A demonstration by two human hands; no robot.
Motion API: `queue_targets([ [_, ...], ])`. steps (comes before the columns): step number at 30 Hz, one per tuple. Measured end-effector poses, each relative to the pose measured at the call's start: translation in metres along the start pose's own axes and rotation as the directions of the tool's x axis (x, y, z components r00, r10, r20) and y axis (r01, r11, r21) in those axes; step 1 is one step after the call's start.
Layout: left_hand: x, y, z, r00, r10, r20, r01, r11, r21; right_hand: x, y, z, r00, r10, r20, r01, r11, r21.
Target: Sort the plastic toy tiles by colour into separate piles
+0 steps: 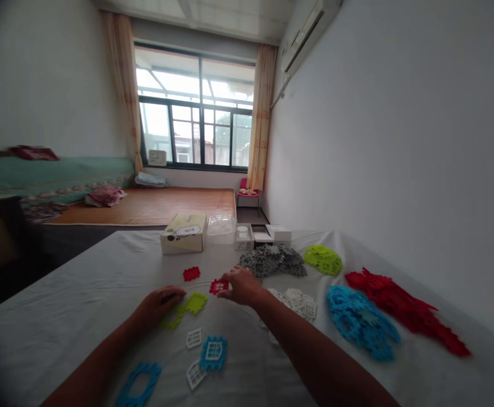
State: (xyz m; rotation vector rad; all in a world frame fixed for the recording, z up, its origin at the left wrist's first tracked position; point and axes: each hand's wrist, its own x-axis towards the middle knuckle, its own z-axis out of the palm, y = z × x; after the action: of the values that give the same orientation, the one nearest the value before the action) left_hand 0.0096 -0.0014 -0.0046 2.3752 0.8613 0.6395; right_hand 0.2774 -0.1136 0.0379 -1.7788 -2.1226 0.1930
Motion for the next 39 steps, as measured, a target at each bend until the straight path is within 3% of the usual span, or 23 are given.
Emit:
queue_targets([
  [3, 0.003, -0.002, -0.001, 1.0, -0.014, 0.013, 0.014, 1.0, -0.003, -0.051, 0.025, -0.027, 1.0, 0.001, -0.024, 0.006, 0.956, 0.295],
  [4, 0.004, -0.003, -0.001, 1.0, -0.015, 0.011, 0.015, 1.0, 0.003, -0.069, 0.04, -0.039, 0.998, 0.022, -0.056, -0.002, 0.944, 0.33],
  [6, 0.006, -0.004, -0.001, 1.0, -0.018, 0.004, 0.018, 1.0, 0.025, -0.104, 0.08, -0.065, 0.977, 0.124, -0.172, -0.083, 0.971, 0.223],
  [8, 0.009, -0.006, -0.001, 1.0, -0.026, -0.008, 0.026, 0.998, 0.057, -0.141, 0.129, -0.095, 0.902, 0.293, -0.317, -0.305, 0.952, 0.012],
  [9, 0.01, -0.006, -0.001, 0.999, -0.031, -0.013, 0.032, 0.997, 0.074, -0.16, 0.154, -0.11, 0.837, 0.395, -0.379, -0.456, 0.886, -0.083],
  [10, 0.011, -0.007, -0.001, 0.999, -0.036, -0.017, 0.038, 0.995, 0.09, -0.179, 0.178, -0.124, 0.744, 0.508, -0.434, -0.621, 0.766, -0.167],
  [11, 0.012, -0.007, -0.001, 0.999, -0.042, -0.022, 0.044, 0.994, 0.104, -0.198, 0.199, -0.136, 0.677, 0.566, -0.471, -0.702, 0.689, -0.181],
  [14, 0.012, -0.008, -0.001, 0.998, -0.053, -0.034, 0.057, 0.99, 0.13, -0.247, 0.244, -0.161, 0.527, 0.668, -0.525, -0.835, 0.523, -0.172],
  [16, 0.012, -0.008, -0.001, 0.998, -0.056, -0.036, 0.06, 0.989, 0.139, -0.265, 0.256, -0.169, 0.472, 0.709, -0.524, -0.872, 0.461, -0.162],
  [18, 0.013, -0.01, 0.0, 0.997, -0.06, -0.039, 0.065, 0.987, 0.145, -0.266, 0.256, -0.172, 0.446, 0.703, -0.554, -0.883, 0.446, -0.146],
  [19, 0.013, -0.01, 0.0, 0.997, -0.064, -0.04, 0.069, 0.987, 0.147, -0.26, 0.253, -0.172, 0.456, 0.675, -0.581, -0.873, 0.468, -0.141],
  [21, 0.013, -0.01, 0.001, 0.997, -0.072, -0.041, 0.078, 0.986, 0.147, -0.237, 0.239, -0.164, 0.52, 0.591, -0.617, -0.816, 0.557, -0.153],
  [23, 0.012, -0.008, 0.002, 0.996, -0.081, -0.038, 0.085, 0.987, 0.135, -0.202, 0.215, -0.146, 0.632, 0.51, -0.584, -0.718, 0.669, -0.193],
  [25, 0.009, -0.003, 0.003, 0.995, -0.088, -0.036, 0.092, 0.99, 0.111, -0.162, 0.181, -0.115, 0.777, 0.415, -0.472, -0.563, 0.795, -0.228],
  [27, 0.005, 0.002, 0.004, 0.995, -0.086, -0.049, 0.09, 0.992, 0.089, -0.124, 0.137, -0.078, 0.912, 0.248, -0.327, -0.325, 0.923, -0.205],
  [28, 0.003, 0.004, 0.005, 0.995, -0.08, -0.053, 0.084, 0.993, 0.079, -0.107, 0.112, -0.059, 0.956, 0.148, -0.253, -0.194, 0.966, -0.171],
  [30, 0.0, 0.007, 0.004, 0.995, -0.064, -0.078, 0.068, 0.997, 0.047, -0.074, 0.064, -0.025, 0.991, -0.039, -0.127, 0.026, 0.995, -0.099],
  [33, -0.003, 0.007, 0.002, 0.99, -0.054, -0.131, 0.056, 0.998, 0.009, -0.022, 0.005, 0.011, 0.984, -0.176, -0.008, 0.176, 0.983, -0.052],
  [36, -0.004, 0.006, 0.0, 0.983, -0.061, -0.172, 0.059, 0.998, -0.021, 0.034, -0.03, 0.033, 0.988, -0.155, 0.025, 0.156, 0.987, -0.035],
  [39, -0.004, 0.005, 0.0, 0.981, -0.083, -0.176, 0.075, 0.996, -0.05, 0.081, -0.044, 0.05, 0.995, -0.095, 0.02, 0.095, 0.995, -0.033],
])
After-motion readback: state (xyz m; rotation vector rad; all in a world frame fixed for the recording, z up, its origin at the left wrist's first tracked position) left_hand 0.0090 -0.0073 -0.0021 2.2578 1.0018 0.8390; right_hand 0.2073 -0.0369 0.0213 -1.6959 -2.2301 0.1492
